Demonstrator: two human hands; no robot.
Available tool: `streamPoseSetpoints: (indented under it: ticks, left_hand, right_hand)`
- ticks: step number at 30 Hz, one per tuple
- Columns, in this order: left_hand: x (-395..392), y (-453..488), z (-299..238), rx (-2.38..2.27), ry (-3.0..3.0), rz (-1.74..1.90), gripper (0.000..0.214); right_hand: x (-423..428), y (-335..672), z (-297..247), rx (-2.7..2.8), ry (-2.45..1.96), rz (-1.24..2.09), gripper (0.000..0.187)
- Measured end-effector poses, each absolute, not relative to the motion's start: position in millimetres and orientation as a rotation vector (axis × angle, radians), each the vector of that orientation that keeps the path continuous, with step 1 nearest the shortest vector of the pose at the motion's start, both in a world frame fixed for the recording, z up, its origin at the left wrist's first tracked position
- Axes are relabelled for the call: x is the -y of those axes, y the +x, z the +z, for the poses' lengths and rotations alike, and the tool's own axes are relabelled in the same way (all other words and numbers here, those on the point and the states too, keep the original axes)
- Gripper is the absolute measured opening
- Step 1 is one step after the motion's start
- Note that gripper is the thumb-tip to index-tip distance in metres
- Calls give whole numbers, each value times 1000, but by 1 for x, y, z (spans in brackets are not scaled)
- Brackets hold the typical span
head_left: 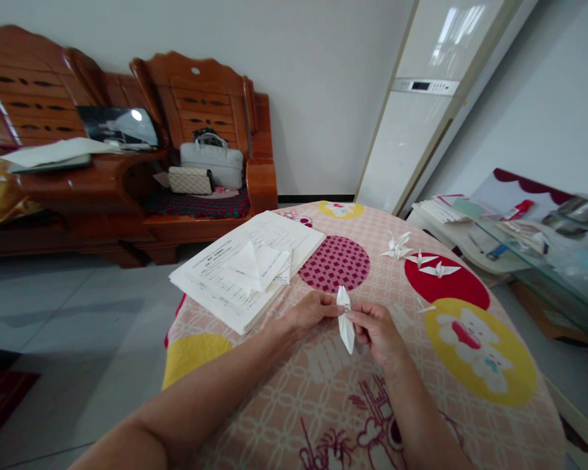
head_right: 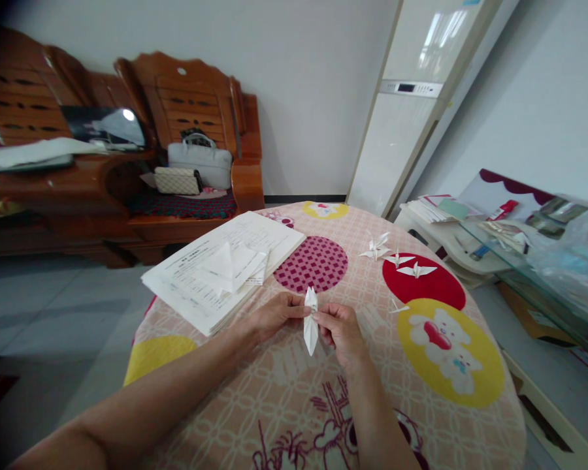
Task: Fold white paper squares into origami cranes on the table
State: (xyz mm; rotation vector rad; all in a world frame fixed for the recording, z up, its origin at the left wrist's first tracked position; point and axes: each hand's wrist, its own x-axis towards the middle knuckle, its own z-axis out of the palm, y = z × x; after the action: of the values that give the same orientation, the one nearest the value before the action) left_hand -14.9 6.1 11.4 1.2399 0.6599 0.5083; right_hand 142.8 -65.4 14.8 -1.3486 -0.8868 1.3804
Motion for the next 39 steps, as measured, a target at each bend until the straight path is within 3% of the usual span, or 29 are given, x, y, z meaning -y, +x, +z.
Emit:
streamPoseSetpoints:
  ticks: [6, 15, 19, 24, 28, 32, 39]
  left_hand:
    - [-5, -16, 11, -708, 1421, 515, 40]
    - [-5, -14, 9, -758, 1458, 596, 33]
    - [-2, -12, 14, -828, 1383, 661, 26]
    - [2, -10, 17, -745, 1163, 711, 32]
    - [4, -8, 15, -754, 1031, 784, 34]
    - [2, -7, 14, -829, 1033, 835, 30]
    - [-7, -16, 18, -884, 1114, 668, 24]
  right_hand:
    - [65, 142, 12, 835, -1352, 1354, 26]
    - [64, 136, 19, 1023, -1375, 1044, 23]
    - [66, 138, 14, 1319, -1579, 459, 20]
    - [67, 131, 10, 1745, -1577, -418, 26]
    - [67, 120, 13, 1879, -1508, -731, 32]
    - [68, 114, 15, 1933, -1453, -635, 30]
    - [70, 137, 21, 1491, -1594, 153, 27]
